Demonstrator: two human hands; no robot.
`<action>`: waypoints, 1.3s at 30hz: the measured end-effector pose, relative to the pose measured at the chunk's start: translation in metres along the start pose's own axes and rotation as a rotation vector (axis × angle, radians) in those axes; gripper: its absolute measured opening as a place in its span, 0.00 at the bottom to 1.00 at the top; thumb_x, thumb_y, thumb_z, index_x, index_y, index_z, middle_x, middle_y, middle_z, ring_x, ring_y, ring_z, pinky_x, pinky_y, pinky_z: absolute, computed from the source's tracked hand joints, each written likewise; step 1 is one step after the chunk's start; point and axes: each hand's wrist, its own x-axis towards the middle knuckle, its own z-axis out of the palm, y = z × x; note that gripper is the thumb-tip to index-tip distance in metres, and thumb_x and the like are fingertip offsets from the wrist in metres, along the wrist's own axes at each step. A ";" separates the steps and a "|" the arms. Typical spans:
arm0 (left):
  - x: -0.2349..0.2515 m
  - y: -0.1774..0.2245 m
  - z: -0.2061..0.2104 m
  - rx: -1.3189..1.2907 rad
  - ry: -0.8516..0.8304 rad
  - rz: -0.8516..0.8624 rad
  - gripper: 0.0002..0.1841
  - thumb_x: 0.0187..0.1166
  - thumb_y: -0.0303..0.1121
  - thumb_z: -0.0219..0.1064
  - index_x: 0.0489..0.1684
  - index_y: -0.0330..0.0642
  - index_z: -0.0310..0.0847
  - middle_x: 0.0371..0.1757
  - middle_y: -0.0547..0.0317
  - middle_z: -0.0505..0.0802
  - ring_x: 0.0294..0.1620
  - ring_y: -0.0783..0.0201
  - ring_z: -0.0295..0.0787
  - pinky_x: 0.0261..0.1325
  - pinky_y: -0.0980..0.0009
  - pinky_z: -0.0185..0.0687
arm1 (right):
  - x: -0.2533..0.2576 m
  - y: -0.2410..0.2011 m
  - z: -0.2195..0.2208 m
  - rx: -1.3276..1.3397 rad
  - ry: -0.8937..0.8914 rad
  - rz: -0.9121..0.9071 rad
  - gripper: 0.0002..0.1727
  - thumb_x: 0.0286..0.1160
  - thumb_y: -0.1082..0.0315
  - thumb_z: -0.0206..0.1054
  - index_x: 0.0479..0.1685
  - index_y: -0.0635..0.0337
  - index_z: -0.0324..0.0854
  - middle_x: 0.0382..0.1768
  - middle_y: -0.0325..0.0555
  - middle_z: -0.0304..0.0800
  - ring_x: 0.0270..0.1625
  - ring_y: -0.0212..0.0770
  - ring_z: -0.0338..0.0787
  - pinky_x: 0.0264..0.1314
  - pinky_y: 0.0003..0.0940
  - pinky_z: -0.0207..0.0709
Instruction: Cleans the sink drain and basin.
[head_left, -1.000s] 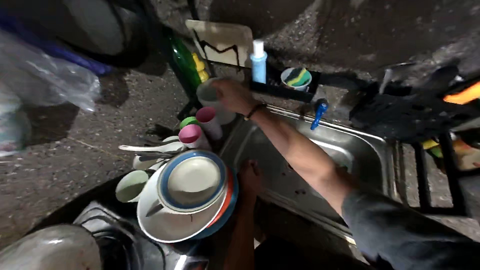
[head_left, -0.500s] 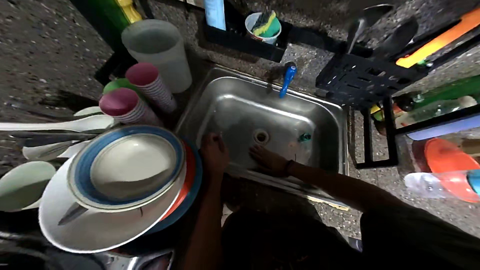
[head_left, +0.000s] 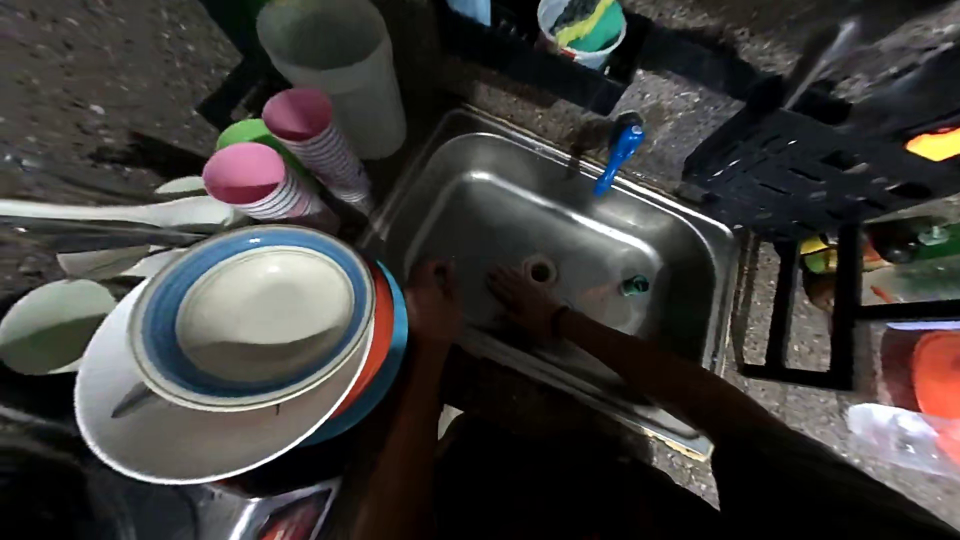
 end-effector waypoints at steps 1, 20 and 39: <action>0.001 -0.001 0.001 -0.016 0.018 0.016 0.18 0.89 0.40 0.60 0.60 0.32 0.83 0.48 0.41 0.93 0.43 0.48 0.93 0.51 0.48 0.89 | -0.011 -0.006 0.002 0.066 -0.075 -0.068 0.32 0.95 0.55 0.45 0.94 0.59 0.55 0.96 0.53 0.45 0.99 0.51 0.37 0.99 0.54 0.28; 0.003 0.005 0.001 -0.034 -0.035 -0.026 0.17 0.88 0.40 0.62 0.59 0.33 0.83 0.48 0.41 0.92 0.41 0.49 0.93 0.48 0.48 0.89 | -0.071 0.014 -0.011 0.035 -0.268 -0.299 0.31 0.85 0.67 0.58 0.90 0.56 0.65 0.93 0.50 0.59 0.97 0.52 0.49 0.98 0.50 0.42; 0.002 0.005 0.003 -0.020 -0.001 0.047 0.17 0.88 0.37 0.62 0.57 0.30 0.82 0.47 0.38 0.91 0.39 0.47 0.90 0.46 0.48 0.88 | -0.094 0.013 -0.001 0.049 -0.210 -0.281 0.38 0.78 0.74 0.67 0.91 0.56 0.63 0.93 0.52 0.58 0.97 0.56 0.48 0.98 0.51 0.41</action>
